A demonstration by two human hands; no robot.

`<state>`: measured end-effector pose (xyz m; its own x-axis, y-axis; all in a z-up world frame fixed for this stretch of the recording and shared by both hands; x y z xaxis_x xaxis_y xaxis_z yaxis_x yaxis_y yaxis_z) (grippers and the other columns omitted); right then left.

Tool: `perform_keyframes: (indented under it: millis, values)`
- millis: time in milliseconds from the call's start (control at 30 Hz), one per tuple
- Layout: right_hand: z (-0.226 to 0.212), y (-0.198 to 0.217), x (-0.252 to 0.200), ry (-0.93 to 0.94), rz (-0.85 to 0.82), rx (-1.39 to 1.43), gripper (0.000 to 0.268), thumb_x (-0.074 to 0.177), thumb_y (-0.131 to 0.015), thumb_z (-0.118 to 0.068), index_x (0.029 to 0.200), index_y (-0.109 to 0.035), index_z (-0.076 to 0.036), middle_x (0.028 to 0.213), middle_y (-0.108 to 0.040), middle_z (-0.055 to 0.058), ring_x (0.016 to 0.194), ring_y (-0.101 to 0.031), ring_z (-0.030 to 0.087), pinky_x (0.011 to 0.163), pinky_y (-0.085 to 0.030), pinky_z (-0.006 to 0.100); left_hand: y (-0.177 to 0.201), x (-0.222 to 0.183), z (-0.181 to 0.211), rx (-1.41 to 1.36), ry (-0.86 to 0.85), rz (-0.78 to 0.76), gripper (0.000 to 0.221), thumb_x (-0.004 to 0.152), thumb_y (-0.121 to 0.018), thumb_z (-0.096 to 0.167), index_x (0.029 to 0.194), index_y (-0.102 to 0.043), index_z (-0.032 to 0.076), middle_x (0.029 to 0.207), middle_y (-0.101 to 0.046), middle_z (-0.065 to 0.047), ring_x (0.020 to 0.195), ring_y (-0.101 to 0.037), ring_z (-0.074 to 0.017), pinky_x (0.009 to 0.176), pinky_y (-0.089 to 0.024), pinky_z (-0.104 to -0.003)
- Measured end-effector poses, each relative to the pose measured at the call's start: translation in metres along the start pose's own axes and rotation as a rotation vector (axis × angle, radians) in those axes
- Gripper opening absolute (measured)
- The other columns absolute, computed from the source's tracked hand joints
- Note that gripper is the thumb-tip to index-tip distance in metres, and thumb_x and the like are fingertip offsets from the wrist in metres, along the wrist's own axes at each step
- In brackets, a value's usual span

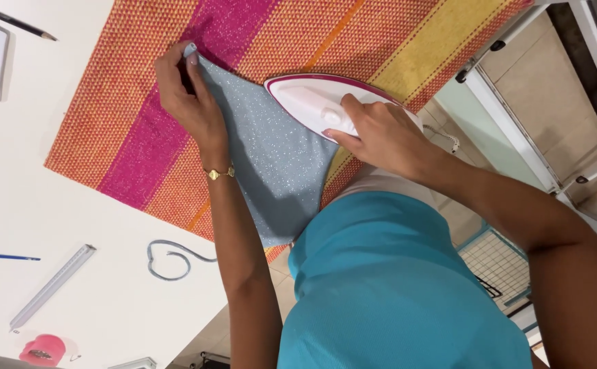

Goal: Ironing a small blue sparkly garment on a colorful mat using a steam iron.

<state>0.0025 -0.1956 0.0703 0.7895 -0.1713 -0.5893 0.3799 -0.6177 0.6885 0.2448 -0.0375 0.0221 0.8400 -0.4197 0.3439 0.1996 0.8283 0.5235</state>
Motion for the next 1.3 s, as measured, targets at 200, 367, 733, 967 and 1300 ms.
perform_keyframes:
  millis: [200,367,733,967,1300]
  values:
    - [0.000,-0.001,0.008,0.012,-0.013,-0.019,0.059,0.111,-0.067,-0.047,0.138,-0.056,0.004,0.094,-0.077,0.024,0.075,-0.078,0.042,0.055,-0.064,0.051,0.000,0.013,0.013,-0.021,0.019,-0.105,0.012,0.112,-0.062,0.004,0.122,-0.070,0.006,0.114,-0.071,-0.009,0.108,-0.065,-0.0247,0.094,-0.055,-0.038]
    - [-0.004,0.002,0.012,0.028,-0.083,0.004,0.057,0.111,-0.067,-0.045,0.138,-0.056,0.004,0.083,-0.074,0.022,0.064,-0.076,0.036,0.045,-0.060,0.046,-0.003,0.018,0.010,0.030,0.086,-0.204,0.015,0.106,-0.072,0.001,0.119,-0.069,0.007,0.112,-0.069,-0.008,0.105,-0.062,-0.0248,0.088,-0.052,-0.038]
    - [0.038,-0.008,-0.017,-0.039,-0.020,-0.048,0.057,0.111,-0.065,-0.047,0.136,-0.056,0.004,0.090,-0.076,0.021,0.072,-0.078,0.038,0.056,-0.066,0.050,-0.004,0.016,0.019,-0.032,0.103,-0.176,0.026,0.113,-0.067,0.001,0.138,-0.061,0.008,0.121,-0.062,-0.009,0.105,-0.066,-0.0221,0.086,-0.061,-0.035]
    - [0.065,-0.006,-0.045,-0.098,-0.002,0.014,0.056,0.108,-0.069,-0.048,0.134,-0.055,-0.001,0.096,-0.073,0.021,0.074,-0.078,0.037,0.058,-0.067,0.043,-0.022,-0.015,0.087,0.231,-0.469,-0.279,0.035,0.097,-0.055,-0.016,0.111,-0.071,0.011,0.099,-0.067,-0.009,0.083,-0.048,-0.0254,0.071,-0.033,-0.042]
    - [0.119,0.065,-0.051,-0.454,0.048,0.162,0.057,0.115,-0.068,-0.041,0.150,-0.058,0.003,0.119,-0.071,0.033,0.096,-0.074,0.046,0.067,-0.065,0.053,-0.047,-0.059,0.097,0.167,-0.503,-0.598,0.021,0.106,-0.087,0.012,0.125,-0.078,0.007,0.121,-0.072,-0.005,0.111,-0.062,-0.0257,0.096,-0.042,-0.044]
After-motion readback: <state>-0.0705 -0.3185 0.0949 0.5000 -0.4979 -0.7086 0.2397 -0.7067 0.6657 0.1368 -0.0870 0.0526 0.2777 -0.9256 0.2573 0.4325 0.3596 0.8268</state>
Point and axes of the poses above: each hand's wrist, its own x-axis towards the middle knuckle, its own y-axis out of the back of the hand, z = x × y, the point moved 8 cm from there along x, towards the middle knuckle
